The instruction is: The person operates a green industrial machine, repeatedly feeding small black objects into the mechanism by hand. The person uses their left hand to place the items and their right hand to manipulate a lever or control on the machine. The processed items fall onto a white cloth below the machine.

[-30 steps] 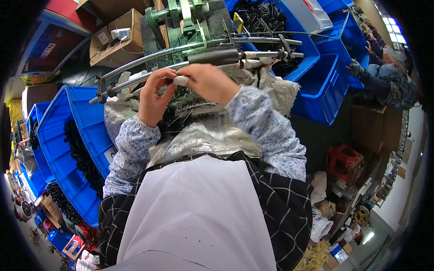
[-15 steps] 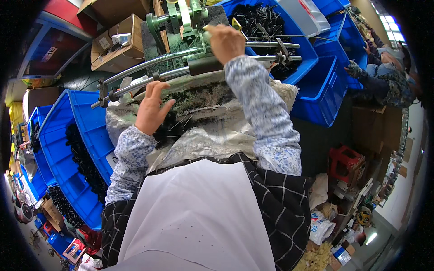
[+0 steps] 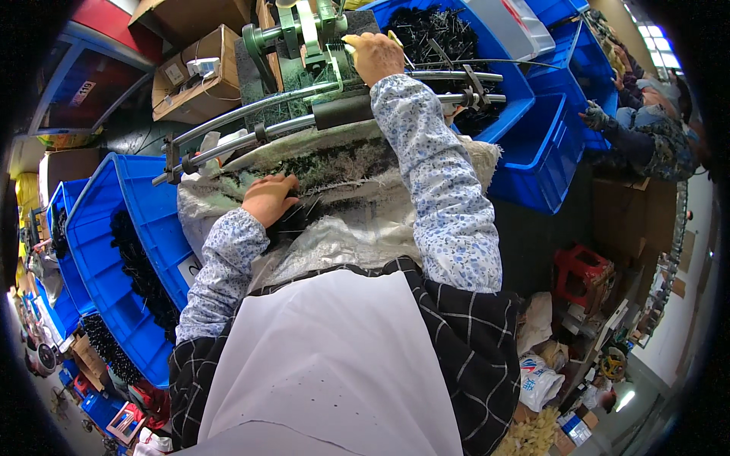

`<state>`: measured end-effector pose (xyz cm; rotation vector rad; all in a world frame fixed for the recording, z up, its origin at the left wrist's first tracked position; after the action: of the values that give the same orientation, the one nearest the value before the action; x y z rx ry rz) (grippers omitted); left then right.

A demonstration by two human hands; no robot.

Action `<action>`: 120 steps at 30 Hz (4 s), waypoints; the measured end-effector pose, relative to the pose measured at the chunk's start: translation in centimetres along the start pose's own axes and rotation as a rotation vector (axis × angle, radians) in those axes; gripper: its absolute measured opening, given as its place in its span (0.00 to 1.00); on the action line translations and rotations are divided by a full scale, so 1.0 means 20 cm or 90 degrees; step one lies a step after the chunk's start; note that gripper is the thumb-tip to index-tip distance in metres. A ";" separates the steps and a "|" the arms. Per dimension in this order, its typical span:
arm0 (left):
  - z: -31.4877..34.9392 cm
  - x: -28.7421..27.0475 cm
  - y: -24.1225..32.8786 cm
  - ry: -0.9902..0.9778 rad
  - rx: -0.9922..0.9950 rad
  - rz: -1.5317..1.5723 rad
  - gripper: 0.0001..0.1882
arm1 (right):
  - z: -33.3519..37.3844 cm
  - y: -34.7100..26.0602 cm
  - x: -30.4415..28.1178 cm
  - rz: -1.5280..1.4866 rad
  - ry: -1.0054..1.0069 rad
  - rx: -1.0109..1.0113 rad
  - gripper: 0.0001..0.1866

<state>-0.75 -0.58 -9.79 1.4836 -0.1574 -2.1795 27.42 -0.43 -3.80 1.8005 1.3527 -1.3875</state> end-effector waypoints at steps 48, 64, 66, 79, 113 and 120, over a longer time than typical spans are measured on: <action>0.07 -0.42 0.01 0.371 0.063 0.570 0.14 | 0.11 0.18 -0.42 0.048 0.052 0.115 0.14; 0.16 -0.37 -0.03 0.367 0.006 0.567 0.16 | 0.03 -0.10 -0.04 0.121 -0.017 -0.013 0.11; 0.18 -0.35 -0.04 0.370 0.001 0.589 0.16 | -0.01 -0.09 -0.01 0.120 -0.031 -0.012 0.13; 0.16 -0.36 -0.01 0.357 0.023 0.589 0.18 | -0.05 -0.04 0.05 0.033 -0.025 -0.059 0.13; 0.12 -0.44 -0.05 0.407 0.038 0.586 0.09 | -0.07 0.36 0.06 0.041 -0.131 0.051 0.13; 0.09 -0.47 0.03 0.425 0.088 0.539 0.07 | 0.06 0.36 -0.46 0.128 0.218 0.087 0.10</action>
<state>0.44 2.94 -0.91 1.7116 -0.5824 -0.9801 33.54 -7.97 2.79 2.2763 1.2170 -1.1248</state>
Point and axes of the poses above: each hand's wrist, its own z-axis away from the middle knuckle, its own x-axis out of the palm, y = z × x, the point moved 6 cm from there along -z, towards the middle knuckle, and after that the axes turned 4 degrees about -z, right-handed, at the moved point
